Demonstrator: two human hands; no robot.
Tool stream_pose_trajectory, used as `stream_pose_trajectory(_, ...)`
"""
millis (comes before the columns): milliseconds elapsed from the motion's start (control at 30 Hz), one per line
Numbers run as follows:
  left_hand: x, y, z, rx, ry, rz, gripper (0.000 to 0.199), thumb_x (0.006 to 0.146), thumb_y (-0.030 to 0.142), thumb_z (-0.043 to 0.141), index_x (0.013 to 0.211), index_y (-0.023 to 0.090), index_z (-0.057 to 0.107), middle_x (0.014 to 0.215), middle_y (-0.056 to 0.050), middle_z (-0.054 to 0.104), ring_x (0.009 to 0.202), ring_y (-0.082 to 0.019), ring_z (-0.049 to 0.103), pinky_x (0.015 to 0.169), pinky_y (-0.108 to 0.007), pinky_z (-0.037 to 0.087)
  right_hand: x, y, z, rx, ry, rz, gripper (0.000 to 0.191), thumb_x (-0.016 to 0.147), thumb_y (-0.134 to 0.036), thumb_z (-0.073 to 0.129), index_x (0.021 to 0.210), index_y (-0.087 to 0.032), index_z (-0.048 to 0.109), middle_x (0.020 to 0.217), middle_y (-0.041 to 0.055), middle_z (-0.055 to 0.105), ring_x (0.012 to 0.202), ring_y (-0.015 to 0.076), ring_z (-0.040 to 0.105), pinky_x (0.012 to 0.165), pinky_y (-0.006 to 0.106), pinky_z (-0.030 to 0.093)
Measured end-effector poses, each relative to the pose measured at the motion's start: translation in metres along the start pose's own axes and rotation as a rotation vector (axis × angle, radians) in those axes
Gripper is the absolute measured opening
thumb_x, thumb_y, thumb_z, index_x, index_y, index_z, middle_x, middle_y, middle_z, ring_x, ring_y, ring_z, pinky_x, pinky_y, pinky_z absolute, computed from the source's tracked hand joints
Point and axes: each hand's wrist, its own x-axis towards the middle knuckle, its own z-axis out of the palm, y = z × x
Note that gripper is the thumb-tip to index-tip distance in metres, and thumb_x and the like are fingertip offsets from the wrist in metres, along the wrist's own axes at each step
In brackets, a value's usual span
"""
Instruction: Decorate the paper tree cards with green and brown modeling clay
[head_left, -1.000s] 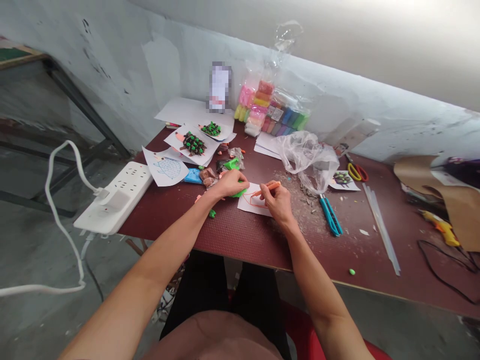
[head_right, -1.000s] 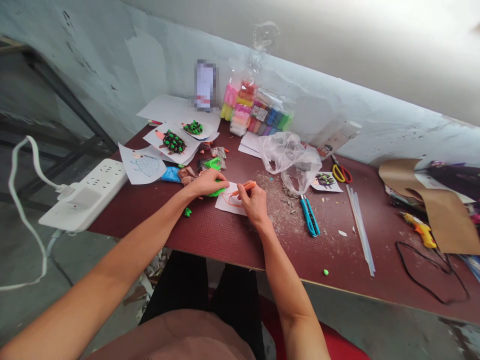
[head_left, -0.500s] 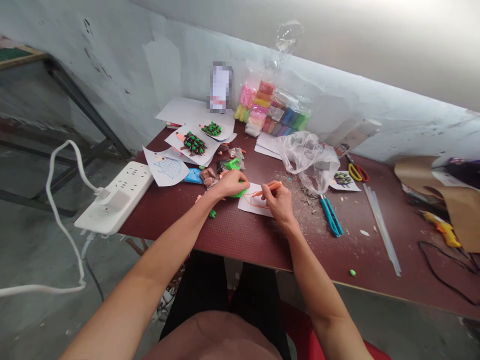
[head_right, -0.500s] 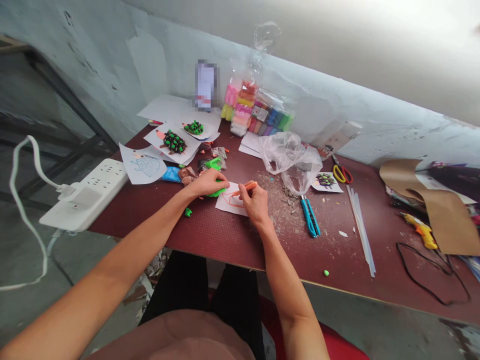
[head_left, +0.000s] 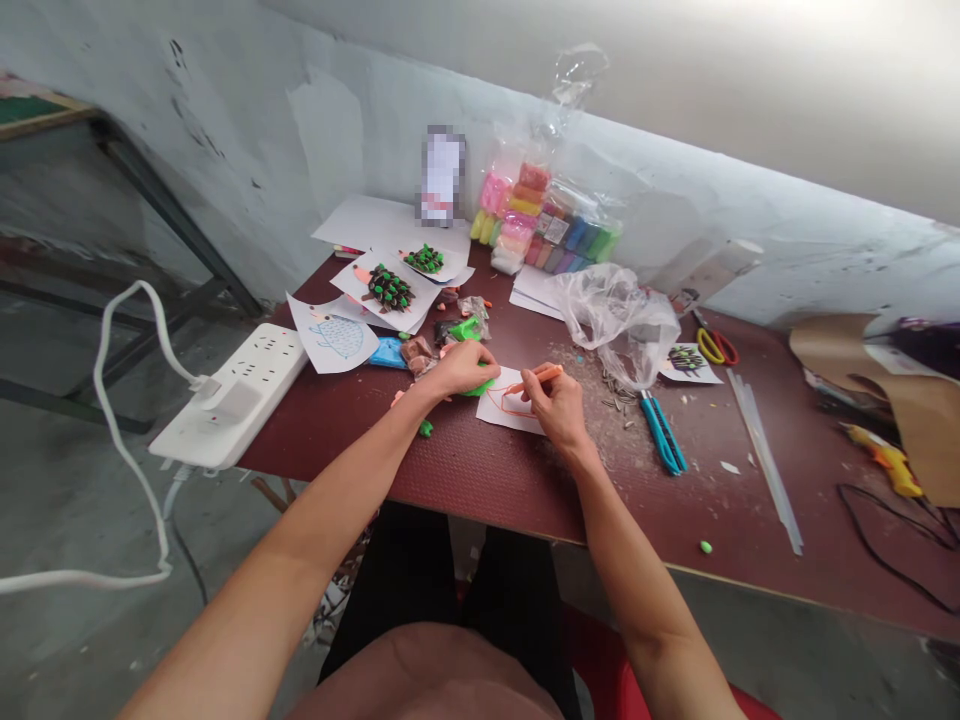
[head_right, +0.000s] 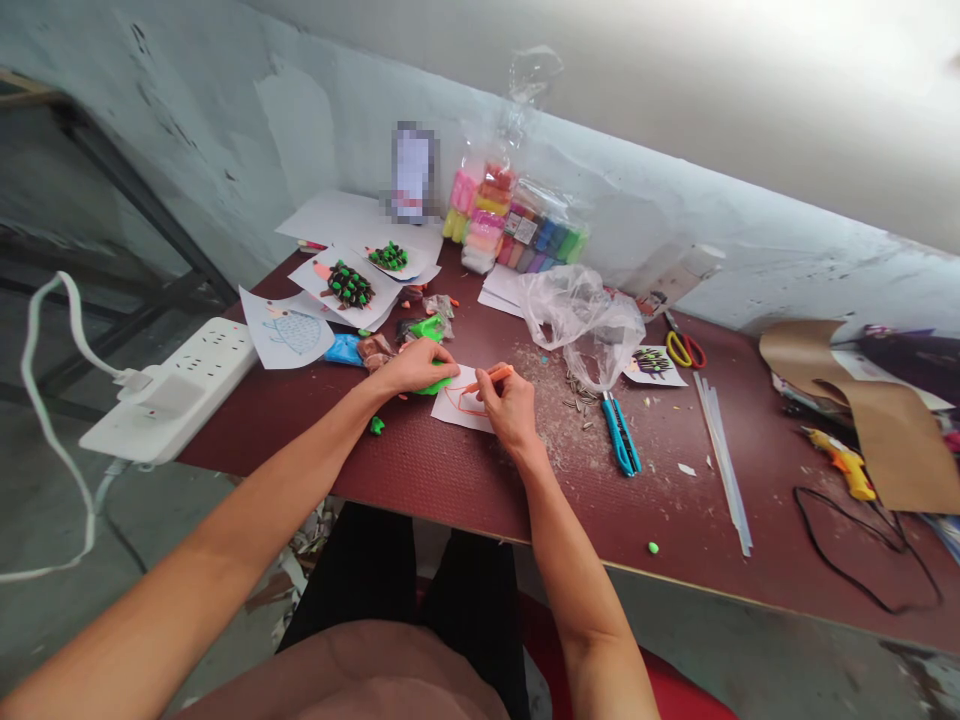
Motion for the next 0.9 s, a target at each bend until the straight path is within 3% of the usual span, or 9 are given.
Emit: stream_pose_trajectory(900, 0.0002, -0.001, 0.0003, -0.018, 0.0, 0.018, 0.025, 0.072, 0.03, 0.054, 0.066, 0.011, 0.071, 0.055, 0.002, 0.047, 0.057, -0.012, 0.037, 0.052, -0.024, 0.025, -0.0004, 0.0001, 0.0003, -0.01, 0.002, -0.003, 0.051, 0.09, -0.067, 0.056, 0.067, -0.022, 0.063, 0.062, 0.0044, 0.065, 0.054, 0.0152, 0.057, 0.05, 0.027, 0.041)
